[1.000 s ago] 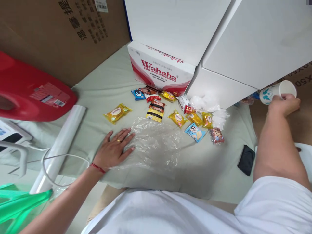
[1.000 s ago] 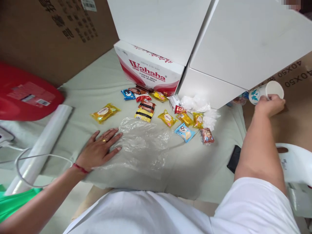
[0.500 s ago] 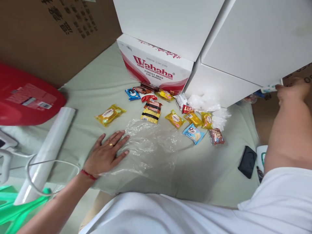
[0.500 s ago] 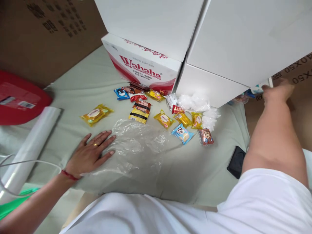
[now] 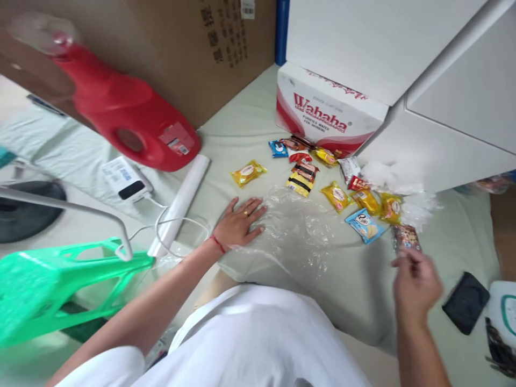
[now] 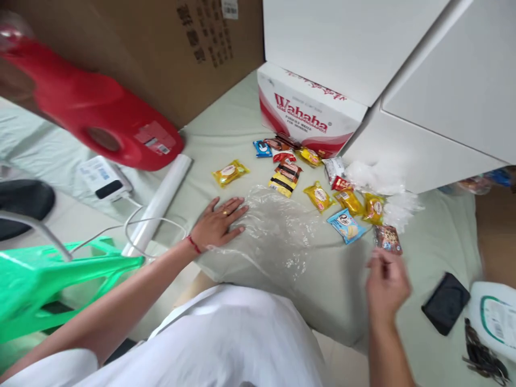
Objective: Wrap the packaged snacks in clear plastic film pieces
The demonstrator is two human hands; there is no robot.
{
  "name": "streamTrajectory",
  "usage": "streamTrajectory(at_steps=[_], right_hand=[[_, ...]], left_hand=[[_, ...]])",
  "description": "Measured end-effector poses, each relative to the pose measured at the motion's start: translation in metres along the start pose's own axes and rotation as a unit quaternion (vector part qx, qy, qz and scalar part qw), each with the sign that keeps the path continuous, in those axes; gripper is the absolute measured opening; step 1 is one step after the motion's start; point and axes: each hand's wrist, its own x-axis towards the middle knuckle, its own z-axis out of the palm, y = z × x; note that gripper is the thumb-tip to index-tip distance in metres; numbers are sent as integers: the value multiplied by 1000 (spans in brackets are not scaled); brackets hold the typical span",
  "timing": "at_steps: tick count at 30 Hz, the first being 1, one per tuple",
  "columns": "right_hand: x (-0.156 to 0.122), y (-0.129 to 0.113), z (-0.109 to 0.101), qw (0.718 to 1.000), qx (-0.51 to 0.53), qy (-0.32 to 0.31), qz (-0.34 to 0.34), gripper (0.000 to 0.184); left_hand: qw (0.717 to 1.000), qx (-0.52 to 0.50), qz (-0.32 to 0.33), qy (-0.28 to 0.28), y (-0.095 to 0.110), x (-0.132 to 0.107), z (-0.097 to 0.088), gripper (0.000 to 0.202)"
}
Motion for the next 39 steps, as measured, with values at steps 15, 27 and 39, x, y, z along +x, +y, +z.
streamTrajectory(at_steps=[15,27,39], right_hand=[[-72,-102,21,750,293,-562,-190,24],[-86,-170,129,739,139,-534,-386,35],[-110,-166,139,705,106,-562,-419,37]], left_hand=[[997,-75,-19,23,8,-18,-9,74],[999,-40,-30,-14,2,-15,1,70],[947,-179,-165,209,71,-15,-57,33]])
